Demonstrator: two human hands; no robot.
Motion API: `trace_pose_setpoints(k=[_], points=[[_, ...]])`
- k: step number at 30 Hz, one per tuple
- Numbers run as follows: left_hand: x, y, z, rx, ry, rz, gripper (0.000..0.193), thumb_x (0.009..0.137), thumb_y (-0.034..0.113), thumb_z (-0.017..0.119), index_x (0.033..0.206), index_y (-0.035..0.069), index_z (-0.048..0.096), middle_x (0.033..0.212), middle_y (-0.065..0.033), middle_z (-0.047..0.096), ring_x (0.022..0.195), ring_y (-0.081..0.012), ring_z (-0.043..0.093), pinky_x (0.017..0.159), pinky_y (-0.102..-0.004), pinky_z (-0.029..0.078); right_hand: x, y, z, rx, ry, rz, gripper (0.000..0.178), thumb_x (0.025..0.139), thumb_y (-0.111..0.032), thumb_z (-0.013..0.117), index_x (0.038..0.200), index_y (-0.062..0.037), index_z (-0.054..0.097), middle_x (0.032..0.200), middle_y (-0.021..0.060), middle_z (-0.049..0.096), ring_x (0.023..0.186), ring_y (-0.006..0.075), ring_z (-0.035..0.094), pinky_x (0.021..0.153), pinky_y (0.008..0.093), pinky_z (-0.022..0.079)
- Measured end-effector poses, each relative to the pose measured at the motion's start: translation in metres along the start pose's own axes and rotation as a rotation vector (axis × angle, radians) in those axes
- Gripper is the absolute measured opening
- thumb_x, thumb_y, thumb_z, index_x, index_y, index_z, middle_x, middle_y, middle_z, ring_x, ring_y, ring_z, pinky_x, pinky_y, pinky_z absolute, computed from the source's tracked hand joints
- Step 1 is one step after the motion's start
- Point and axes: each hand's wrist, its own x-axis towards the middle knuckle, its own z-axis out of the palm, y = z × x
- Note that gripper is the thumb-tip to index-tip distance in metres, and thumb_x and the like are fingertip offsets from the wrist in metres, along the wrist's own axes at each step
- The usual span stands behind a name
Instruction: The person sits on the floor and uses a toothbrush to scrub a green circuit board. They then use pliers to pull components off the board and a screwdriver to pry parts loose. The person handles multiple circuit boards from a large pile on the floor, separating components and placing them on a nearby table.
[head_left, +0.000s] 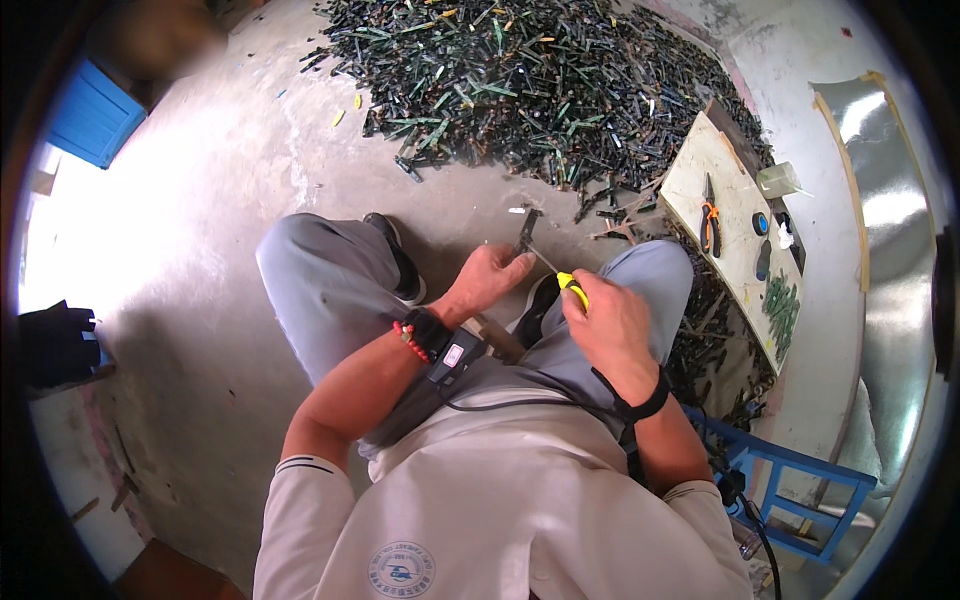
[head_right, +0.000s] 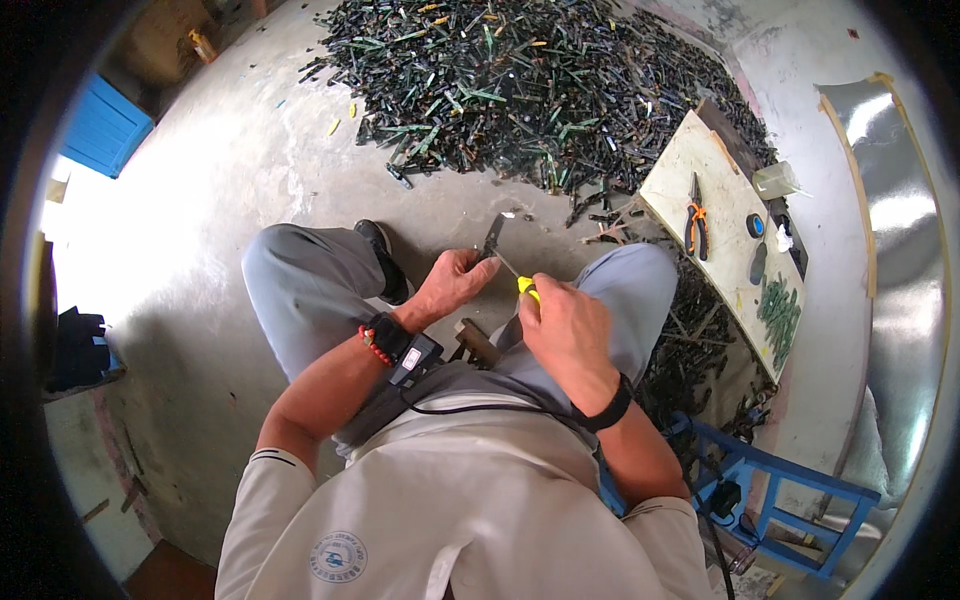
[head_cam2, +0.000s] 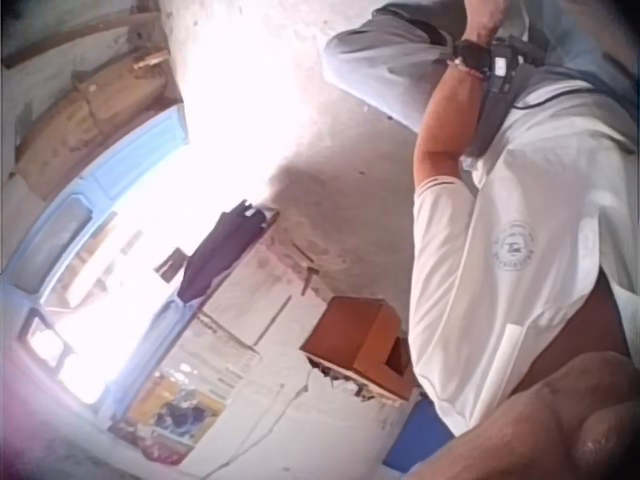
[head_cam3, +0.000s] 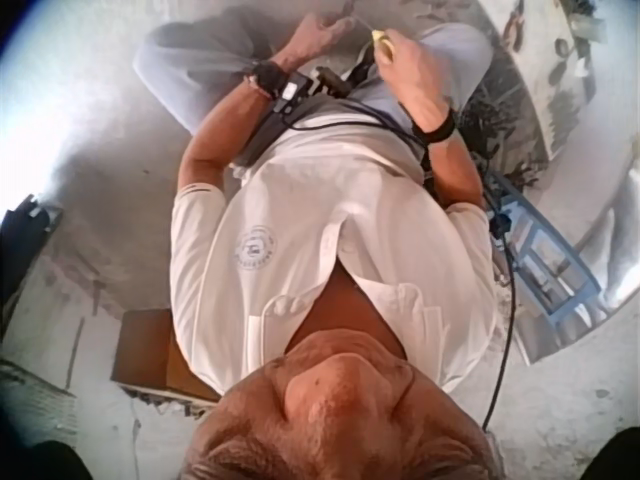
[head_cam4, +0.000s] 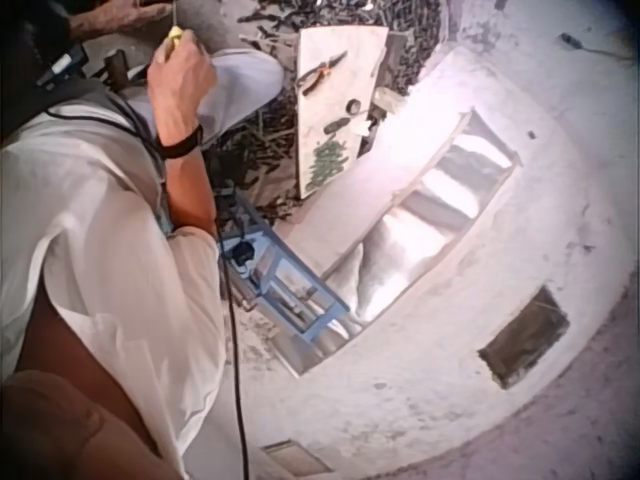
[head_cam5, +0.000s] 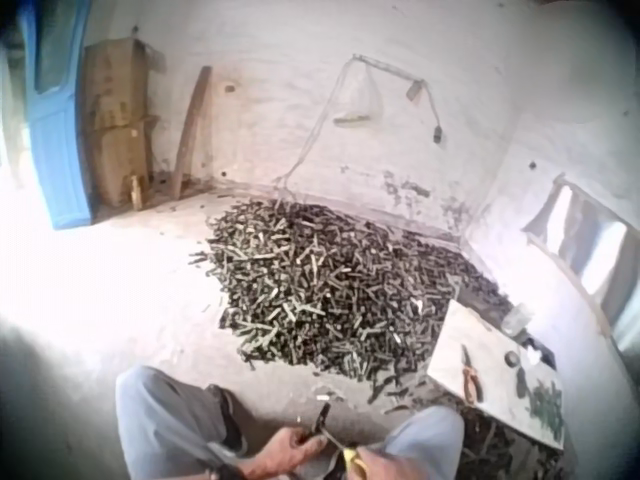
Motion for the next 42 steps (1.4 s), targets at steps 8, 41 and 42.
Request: trace_pose_setpoints(k=[8, 41, 42], points=[[0.007, -0.006, -0.003, -0.07, -0.014, 0.034, 0.04, 0.098, 0.036, 0.054, 0.074, 0.004, 0.053, 0.061, 0.0037, 0.046, 0.055, -0.0055, 0.042, 0.047, -0.0274, 0.035, 0.002, 0.012, 0.02, 1.119, -0.131, 0.511, 0.029, 0.093, -0.016, 0.061, 0.114, 0.003, 0.062, 0.074, -0.0001, 0.057, 0.058, 0.0058, 0.049, 0.047, 0.0229, 0.039], [-0.003, 0.012, -0.002, -0.251, -0.213, -0.054, 0.049, 0.101, 0.045, 0.046, 0.075, 0.003, 0.05, 0.061, -0.0014, 0.049, 0.049, -0.0099, 0.046, 0.045, -0.0274, 0.039, -0.003, 0.033, 0.007, 0.733, -0.05, 0.198, 0.025, 0.089, -0.008, 0.061, 0.109, 0.0066, 0.066, 0.067, 0.0002, 0.055, 0.06, 0.0056, 0.045, 0.053, 0.0239, 0.037], [-0.005, 0.013, 0.002, -0.227, -0.192, -0.059, 0.049, 0.101, 0.044, 0.046, 0.075, 0.003, 0.05, 0.061, -0.0012, 0.049, 0.049, -0.0099, 0.046, 0.045, -0.0275, 0.039, -0.002, 0.031, 0.008, 0.726, -0.052, 0.206, 0.025, 0.089, -0.008, 0.061, 0.109, 0.0067, 0.066, 0.067, 0.0005, 0.056, 0.06, 0.0057, 0.046, 0.053, 0.0239, 0.037]])
